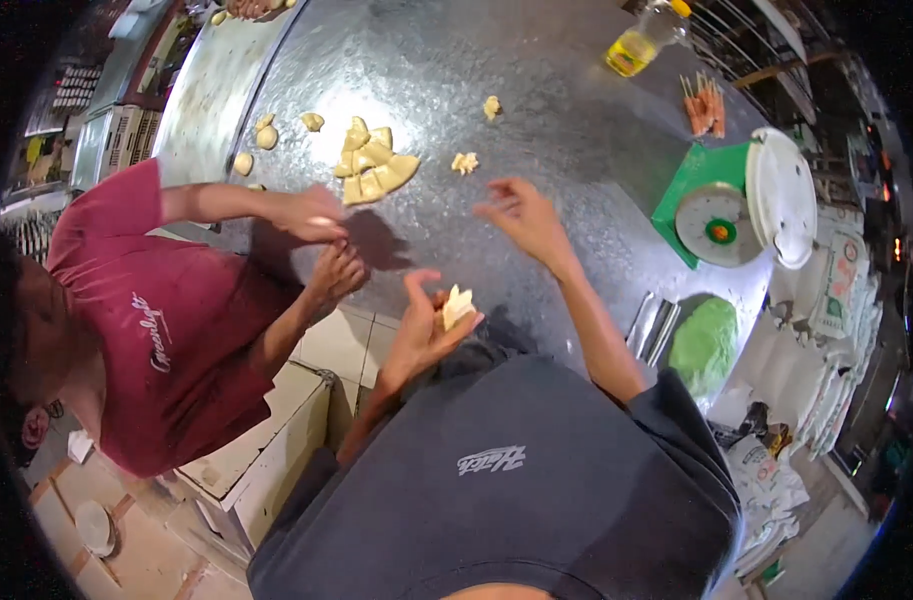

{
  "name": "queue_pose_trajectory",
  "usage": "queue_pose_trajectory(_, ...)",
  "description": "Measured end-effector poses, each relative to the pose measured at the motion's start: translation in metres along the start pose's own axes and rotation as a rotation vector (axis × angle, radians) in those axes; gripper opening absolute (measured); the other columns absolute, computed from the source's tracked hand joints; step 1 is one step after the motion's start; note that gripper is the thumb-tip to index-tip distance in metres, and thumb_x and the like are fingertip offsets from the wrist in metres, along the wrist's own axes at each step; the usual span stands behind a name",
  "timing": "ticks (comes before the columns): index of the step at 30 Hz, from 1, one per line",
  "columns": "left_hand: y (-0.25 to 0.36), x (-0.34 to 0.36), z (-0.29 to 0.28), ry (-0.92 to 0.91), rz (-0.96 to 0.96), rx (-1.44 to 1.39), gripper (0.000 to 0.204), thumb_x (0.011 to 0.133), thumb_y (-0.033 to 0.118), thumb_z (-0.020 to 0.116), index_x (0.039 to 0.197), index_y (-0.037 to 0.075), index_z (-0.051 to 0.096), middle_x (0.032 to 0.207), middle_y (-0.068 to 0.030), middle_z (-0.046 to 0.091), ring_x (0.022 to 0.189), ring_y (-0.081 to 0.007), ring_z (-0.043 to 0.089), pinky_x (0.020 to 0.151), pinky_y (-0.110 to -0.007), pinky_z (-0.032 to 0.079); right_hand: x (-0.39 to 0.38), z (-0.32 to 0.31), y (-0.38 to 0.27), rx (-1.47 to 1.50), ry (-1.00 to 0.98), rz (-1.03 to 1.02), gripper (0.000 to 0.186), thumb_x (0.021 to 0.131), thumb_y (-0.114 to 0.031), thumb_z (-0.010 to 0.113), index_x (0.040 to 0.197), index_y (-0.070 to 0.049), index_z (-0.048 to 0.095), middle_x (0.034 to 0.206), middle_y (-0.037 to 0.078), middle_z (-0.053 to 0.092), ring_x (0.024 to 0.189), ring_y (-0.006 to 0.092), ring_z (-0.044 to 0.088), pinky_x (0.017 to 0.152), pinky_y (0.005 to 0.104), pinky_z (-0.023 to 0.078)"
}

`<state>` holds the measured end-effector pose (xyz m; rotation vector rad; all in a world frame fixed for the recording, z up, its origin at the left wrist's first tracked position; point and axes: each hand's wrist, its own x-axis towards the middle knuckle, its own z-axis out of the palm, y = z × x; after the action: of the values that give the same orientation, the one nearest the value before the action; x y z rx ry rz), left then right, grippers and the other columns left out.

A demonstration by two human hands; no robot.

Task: Shaping and rolling individual portions of dough on a metal workbench.

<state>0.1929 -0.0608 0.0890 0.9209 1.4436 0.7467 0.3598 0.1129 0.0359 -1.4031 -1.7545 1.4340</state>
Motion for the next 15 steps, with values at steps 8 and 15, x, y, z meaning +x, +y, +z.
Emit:
queue_pose_trajectory(8, 0.029, -0.005, 0.019, -0.012, 0.156, 0.296, 0.085, 0.08, 0.01, 0.083, 0.14, 0.006, 0.024, 0.098, -0.0203, 0.069, 0.086, -0.0298, 0.07, 0.075, -0.04, 0.055, -0.136, -0.029, -0.076, -0.102, -0.307, 0.057, 0.039, 0.088, -0.028, 0.076, 0.118, -0.003, 0.066, 0.097, 0.017, 0.072, 0.088, 0.0237, 0.07, 0.075, 0.0369, 0.054)
queue_pose_trajectory(15, 0.025, -0.013, 0.059, -0.081, 0.405, 0.56, 0.02, 0.082, 0.011, 0.066, 0.094, -0.004, 0.065, 0.087, -0.0307, 0.066, 0.086, -0.0508, 0.064, 0.069, -0.053, 0.049, -0.157, 0.009, -0.039, -0.465, 0.315, -0.372, 0.028, 0.102, -0.026, 0.055, 0.09, -0.001, 0.06, 0.08, 0.016, 0.063, 0.077, 0.0383, 0.064, 0.066, 0.0451, 0.054)
